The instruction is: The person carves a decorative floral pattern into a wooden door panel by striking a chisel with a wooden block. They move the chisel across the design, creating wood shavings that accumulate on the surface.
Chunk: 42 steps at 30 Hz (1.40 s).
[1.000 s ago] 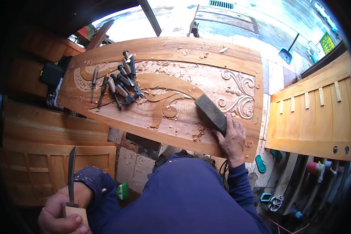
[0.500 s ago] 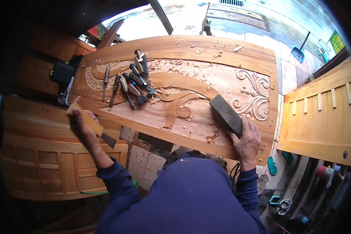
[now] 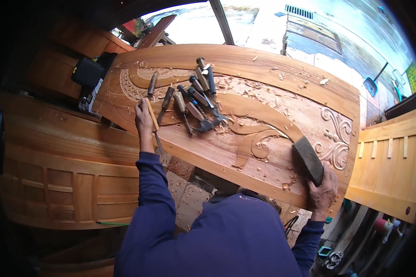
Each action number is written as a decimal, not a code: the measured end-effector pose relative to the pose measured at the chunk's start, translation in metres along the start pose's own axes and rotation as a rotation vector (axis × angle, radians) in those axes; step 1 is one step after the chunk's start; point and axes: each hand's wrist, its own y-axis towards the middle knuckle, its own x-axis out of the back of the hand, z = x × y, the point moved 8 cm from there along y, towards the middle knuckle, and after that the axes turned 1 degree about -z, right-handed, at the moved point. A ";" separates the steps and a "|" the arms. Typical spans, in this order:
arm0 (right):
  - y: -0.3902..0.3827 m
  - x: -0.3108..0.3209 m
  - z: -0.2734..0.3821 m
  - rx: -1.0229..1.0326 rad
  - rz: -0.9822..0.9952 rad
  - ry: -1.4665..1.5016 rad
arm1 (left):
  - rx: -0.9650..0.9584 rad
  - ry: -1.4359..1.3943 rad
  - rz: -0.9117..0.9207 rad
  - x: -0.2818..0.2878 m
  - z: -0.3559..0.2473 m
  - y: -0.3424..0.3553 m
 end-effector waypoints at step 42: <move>0.007 -0.014 0.000 -0.032 0.068 -0.122 | -0.205 -0.172 0.293 -0.121 0.012 0.013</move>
